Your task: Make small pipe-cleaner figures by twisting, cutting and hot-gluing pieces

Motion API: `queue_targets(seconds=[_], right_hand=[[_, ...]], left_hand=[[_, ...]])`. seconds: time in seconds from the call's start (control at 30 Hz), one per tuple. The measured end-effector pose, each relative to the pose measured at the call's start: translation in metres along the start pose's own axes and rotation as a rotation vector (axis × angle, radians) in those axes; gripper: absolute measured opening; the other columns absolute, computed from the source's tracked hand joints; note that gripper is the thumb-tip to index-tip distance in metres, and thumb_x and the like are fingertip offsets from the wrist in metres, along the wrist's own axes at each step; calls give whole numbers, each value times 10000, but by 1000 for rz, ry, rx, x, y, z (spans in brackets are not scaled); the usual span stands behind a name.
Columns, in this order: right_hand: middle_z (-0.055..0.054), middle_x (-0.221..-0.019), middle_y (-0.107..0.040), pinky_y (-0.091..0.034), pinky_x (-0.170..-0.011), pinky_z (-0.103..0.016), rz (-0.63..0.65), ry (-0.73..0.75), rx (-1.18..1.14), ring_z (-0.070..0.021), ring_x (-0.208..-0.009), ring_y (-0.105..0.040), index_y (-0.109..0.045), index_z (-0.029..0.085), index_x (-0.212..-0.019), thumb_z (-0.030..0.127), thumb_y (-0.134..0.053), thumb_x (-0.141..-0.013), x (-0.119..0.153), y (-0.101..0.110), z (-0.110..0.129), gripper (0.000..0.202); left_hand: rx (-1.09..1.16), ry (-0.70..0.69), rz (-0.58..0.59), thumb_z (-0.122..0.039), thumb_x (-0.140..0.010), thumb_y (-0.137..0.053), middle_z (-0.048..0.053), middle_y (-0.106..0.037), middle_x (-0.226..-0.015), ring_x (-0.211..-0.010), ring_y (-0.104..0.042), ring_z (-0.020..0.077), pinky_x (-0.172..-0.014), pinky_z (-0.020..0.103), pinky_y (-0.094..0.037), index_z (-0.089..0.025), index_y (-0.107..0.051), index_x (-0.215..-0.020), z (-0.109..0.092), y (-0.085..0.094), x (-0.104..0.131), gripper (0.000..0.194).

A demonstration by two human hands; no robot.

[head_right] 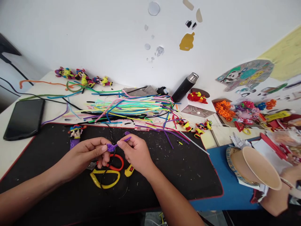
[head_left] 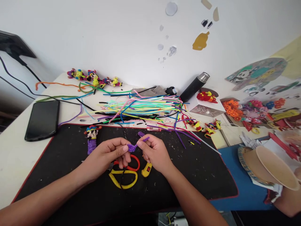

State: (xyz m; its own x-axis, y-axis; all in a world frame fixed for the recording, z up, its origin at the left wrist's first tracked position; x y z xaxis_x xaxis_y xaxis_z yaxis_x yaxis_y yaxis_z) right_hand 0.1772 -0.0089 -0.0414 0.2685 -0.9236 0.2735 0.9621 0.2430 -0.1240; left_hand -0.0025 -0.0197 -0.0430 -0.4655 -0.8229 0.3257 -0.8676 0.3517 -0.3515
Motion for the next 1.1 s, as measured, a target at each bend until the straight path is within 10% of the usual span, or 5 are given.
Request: queue_targets(seconds=[1.1], right_hand=[[134,-430,-436,-234,-353,-195,29,-93,-112,-60,-341,-299,-613,210,-857,649,-790,-839,1,-14,-9,474]], left_hand=[[-148,-57,-21,-535,-903,-792,65,-798,-862,-759,-752,202,-665,275,-590,-197,-739,-1118,-15,-1,7,404]])
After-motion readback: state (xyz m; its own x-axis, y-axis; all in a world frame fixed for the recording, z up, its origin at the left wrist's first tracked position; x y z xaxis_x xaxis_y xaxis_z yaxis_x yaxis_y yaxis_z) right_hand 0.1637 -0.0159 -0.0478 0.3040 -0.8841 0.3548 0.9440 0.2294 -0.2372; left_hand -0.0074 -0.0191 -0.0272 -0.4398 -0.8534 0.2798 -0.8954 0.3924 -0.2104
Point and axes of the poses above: each hand's wrist, its own x-axis away from the middle knuckle, its own y-axis out of the back of the hand, z = x × y, the point moved 4 cm from there along -x, towards the middle knuckle
